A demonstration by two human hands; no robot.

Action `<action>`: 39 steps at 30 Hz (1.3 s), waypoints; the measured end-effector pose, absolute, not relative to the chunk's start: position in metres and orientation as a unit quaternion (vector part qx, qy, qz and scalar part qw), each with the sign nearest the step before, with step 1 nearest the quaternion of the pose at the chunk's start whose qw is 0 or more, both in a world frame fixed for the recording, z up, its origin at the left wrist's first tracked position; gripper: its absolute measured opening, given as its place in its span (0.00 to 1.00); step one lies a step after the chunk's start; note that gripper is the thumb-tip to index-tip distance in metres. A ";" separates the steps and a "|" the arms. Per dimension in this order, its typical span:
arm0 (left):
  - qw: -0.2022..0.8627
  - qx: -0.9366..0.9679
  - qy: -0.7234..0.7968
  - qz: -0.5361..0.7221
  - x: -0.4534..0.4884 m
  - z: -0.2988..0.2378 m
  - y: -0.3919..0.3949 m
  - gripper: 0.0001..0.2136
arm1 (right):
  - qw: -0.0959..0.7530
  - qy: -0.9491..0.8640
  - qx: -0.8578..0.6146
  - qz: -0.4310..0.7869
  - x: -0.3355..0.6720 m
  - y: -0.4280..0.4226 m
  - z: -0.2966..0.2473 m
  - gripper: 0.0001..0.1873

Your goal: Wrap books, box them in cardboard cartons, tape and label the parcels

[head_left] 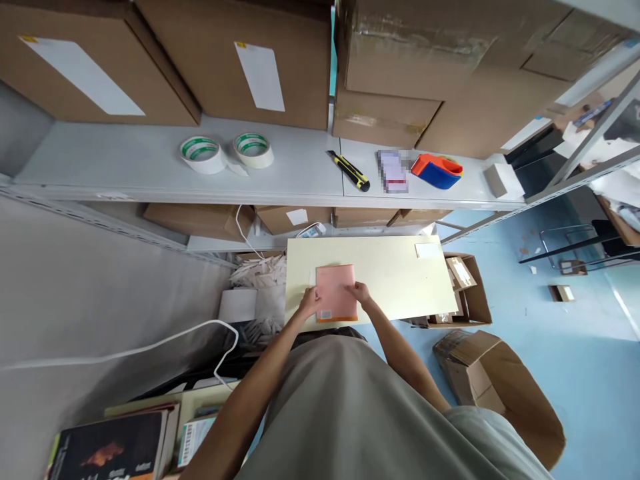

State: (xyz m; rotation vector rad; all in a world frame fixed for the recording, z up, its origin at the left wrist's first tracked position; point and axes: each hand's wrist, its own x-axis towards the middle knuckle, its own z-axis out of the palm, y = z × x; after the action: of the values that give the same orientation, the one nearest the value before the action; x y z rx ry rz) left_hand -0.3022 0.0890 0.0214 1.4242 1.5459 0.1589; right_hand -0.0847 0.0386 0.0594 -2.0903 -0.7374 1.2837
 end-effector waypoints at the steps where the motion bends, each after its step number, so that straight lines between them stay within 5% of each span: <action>1: 0.501 0.579 0.639 0.077 -0.301 0.024 0.089 0.15 | 0.298 -0.284 -0.764 0.498 -0.087 0.039 0.063 0.21; 9: 0.578 0.487 0.628 0.183 -0.297 0.060 0.093 0.11 | 0.365 -0.364 -0.686 0.514 -0.092 0.042 0.114 0.28; 16: 0.694 0.350 0.500 0.381 -0.291 0.145 0.134 0.37 | 0.504 -0.374 -0.574 0.526 -0.022 0.042 0.223 0.31; 19: 0.767 0.364 0.389 0.357 -0.273 0.200 0.144 0.37 | 0.548 -0.365 -0.557 0.505 0.006 0.041 0.267 0.30; 27: 0.726 0.413 0.386 0.391 -0.230 0.292 0.126 0.33 | 0.604 -0.321 -0.533 0.498 0.041 0.027 0.306 0.32; 32: 0.748 0.402 0.391 0.355 -0.206 0.306 0.113 0.35 | 0.600 -0.320 -0.528 0.508 0.063 0.019 0.309 0.33; 39: 0.623 0.449 0.468 0.437 -0.147 0.309 0.100 0.30 | 0.572 -0.360 -0.568 0.469 0.116 0.020 0.313 0.31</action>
State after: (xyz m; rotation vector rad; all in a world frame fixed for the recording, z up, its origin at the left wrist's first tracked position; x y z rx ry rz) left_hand -0.1470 0.0999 0.3088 1.0322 1.0749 1.0049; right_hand 0.1164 0.0204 0.3132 -1.3327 -0.8444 1.0998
